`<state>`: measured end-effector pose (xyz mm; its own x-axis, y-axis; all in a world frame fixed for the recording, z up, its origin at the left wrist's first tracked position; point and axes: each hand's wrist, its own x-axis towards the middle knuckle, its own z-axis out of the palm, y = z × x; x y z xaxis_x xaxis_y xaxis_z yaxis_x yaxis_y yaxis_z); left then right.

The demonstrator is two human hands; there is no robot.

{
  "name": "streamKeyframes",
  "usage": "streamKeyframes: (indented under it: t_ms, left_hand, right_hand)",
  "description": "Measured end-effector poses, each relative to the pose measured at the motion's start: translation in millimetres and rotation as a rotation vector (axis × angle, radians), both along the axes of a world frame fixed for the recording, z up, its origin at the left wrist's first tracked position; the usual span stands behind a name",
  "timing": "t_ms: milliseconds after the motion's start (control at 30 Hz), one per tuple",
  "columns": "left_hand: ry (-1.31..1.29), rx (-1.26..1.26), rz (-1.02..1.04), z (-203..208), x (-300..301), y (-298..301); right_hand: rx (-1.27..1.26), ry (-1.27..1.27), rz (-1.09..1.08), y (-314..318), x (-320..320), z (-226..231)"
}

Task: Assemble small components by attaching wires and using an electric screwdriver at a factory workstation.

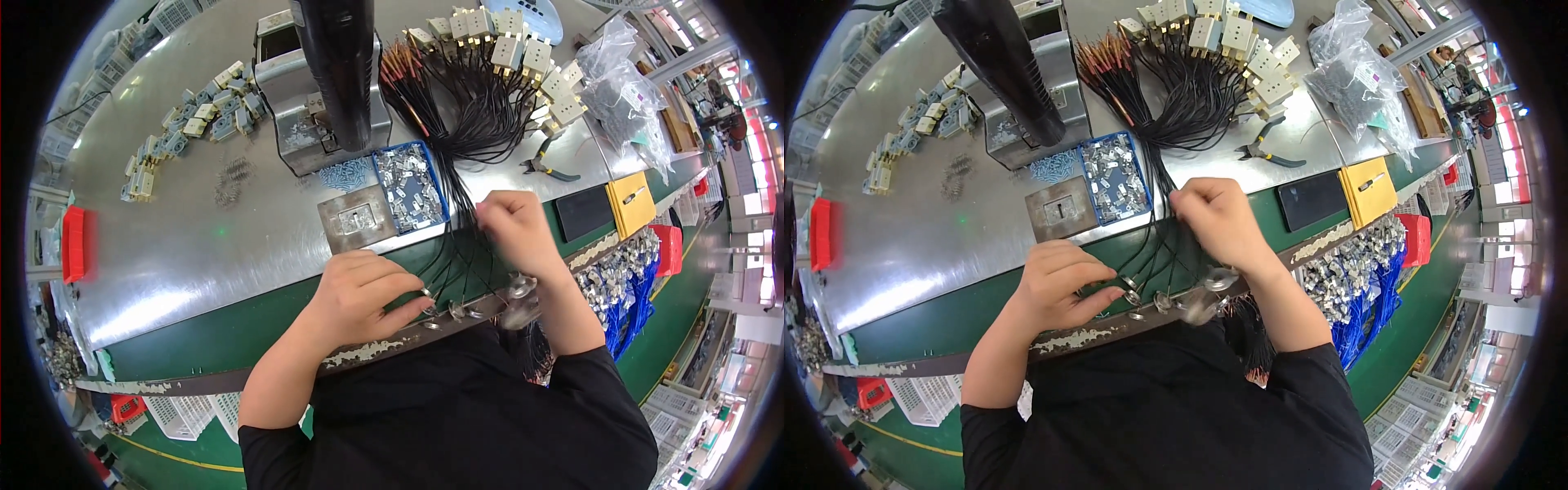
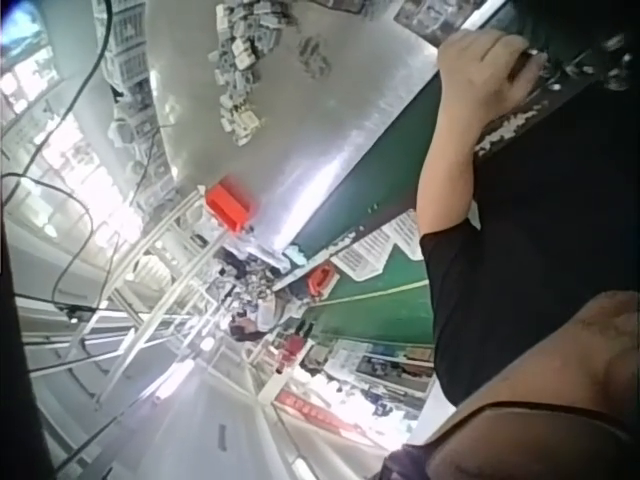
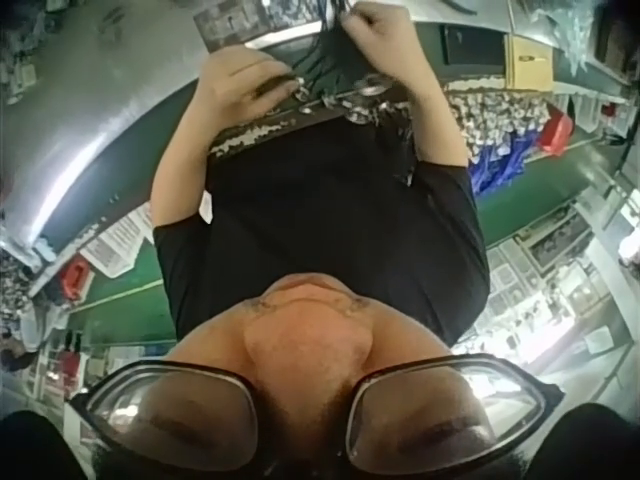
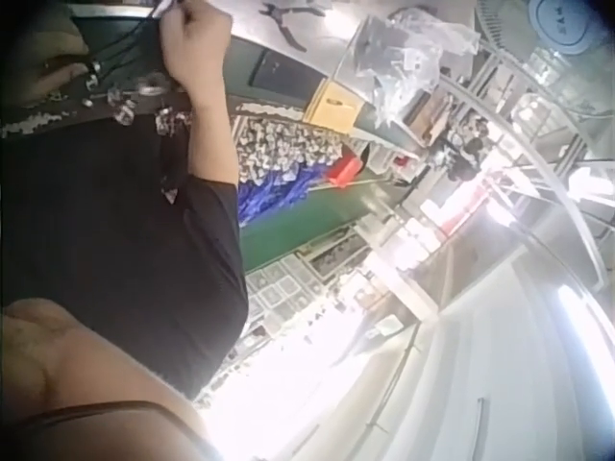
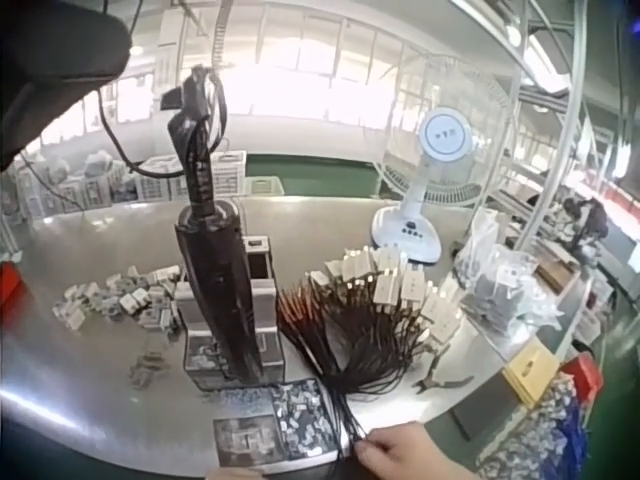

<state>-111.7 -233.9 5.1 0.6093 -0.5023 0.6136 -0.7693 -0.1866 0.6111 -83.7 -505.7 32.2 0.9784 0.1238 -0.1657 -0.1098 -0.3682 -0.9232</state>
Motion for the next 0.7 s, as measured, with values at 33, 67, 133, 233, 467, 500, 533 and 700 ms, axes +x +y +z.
streamKeyframes:
  t_ms: [33, 67, 133, 233, 467, 500, 533, 700]
  left_hand:
    - [0.086, -0.049, -0.027, -0.9, -1.4, 0.1]
    - [0.172, -0.098, -0.055, -1.0, -3.2, 0.2]
    - [0.373, -0.236, -0.084, 8.1, -10.2, -6.7]
    - [0.61, -0.407, -0.225, 16.9, -7.2, -3.6]
    - [1.052, -0.776, -0.259, 24.7, 9.1, 36.4]
    - [1.049, -0.778, -0.252, 24.1, 12.3, 43.9]
    - [1.118, -0.827, -0.307, 24.7, 14.8, 50.4]
    - [1.059, -0.702, 0.07, 39.6, 17.6, 60.5]
  right_hand:
    - [0.289, 0.086, -0.125, -0.4, 2.2, -1.3]
    - [0.421, 0.137, -0.165, -0.6, 3.8, 2.7]
    - [0.484, 0.145, -0.175, 2.6, 6.7, 6.5]
    - [0.293, 0.036, -0.022, 30.1, 9.7, 14.8]
    - [-0.273, -1.088, 0.39, 79.2, 35.6, 34.4]
    - [-0.211, -1.159, 0.392, 95.2, 41.1, 37.1]
    - [-0.153, -1.12, 0.409, 107.3, 42.8, 33.2]
    - [-0.196, -0.699, 0.77, 109.9, 43.0, 18.2]
